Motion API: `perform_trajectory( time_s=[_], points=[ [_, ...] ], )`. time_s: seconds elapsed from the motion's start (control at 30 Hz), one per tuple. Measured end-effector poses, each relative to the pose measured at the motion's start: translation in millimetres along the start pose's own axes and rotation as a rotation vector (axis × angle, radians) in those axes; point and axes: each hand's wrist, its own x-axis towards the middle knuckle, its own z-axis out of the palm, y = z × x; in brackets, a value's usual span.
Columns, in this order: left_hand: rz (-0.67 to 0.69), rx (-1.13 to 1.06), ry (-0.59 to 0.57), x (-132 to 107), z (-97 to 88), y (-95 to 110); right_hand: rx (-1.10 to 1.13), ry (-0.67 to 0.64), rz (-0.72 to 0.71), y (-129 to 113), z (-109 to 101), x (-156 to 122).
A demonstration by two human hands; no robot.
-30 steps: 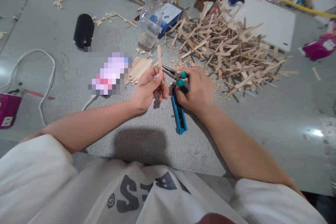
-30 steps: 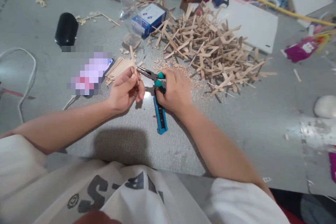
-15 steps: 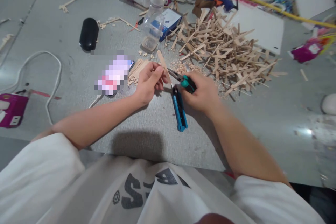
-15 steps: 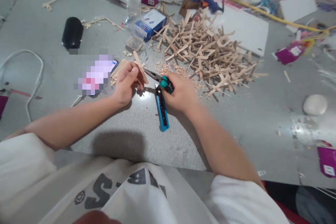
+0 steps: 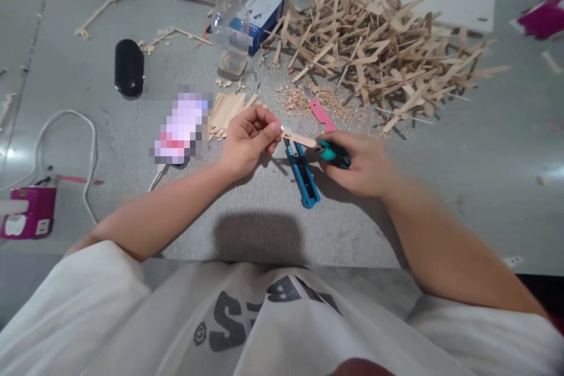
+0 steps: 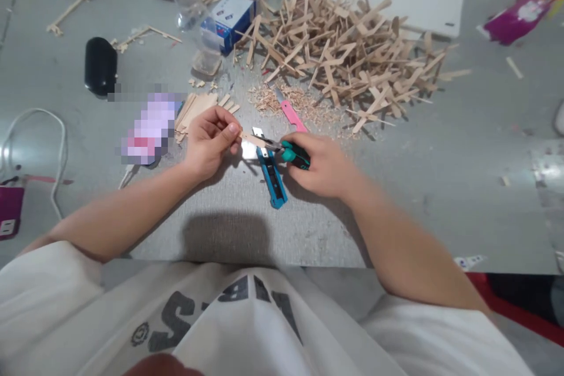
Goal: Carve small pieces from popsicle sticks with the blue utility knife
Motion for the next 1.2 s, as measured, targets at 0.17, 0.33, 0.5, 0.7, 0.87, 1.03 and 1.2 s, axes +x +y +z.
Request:
perform_trajectory(
  time_s=[0.17, 0.33, 0.5, 0.7, 0.87, 1.03, 1.2],
  points=[
    [0.001, 0.047, 0.028, -5, 1.9, 1, 0.020, -0.042, -0.024, 7, 1, -2],
    [0.002, 0.046, -0.008, -7, 2.8, 4, 0.025, -0.059, -0.032, 11, -3, -3],
    [-0.010, 0.109, -0.003, -9, 1.2, 3, 0.006, -0.075, -0.037, 10, -5, -6],
    [-0.045, 0.125, 0.093, -11, -2.8, -4, 0.017, -0.064, 0.002, 8, -5, -8],
    [-0.015, 0.101, 0.010, -10, -2.3, -2, 0.056, -0.093, 0.071, 4, -9, -7],
    [-0.090, 0.078, -0.070, -8, -0.8, 0, 0.107, -0.077, 0.090, 6, -14, -6],
    [-0.137, 0.123, -0.220, -10, -0.6, -1, 0.177, -0.119, 0.084, 10, -19, -5]
  ],
)
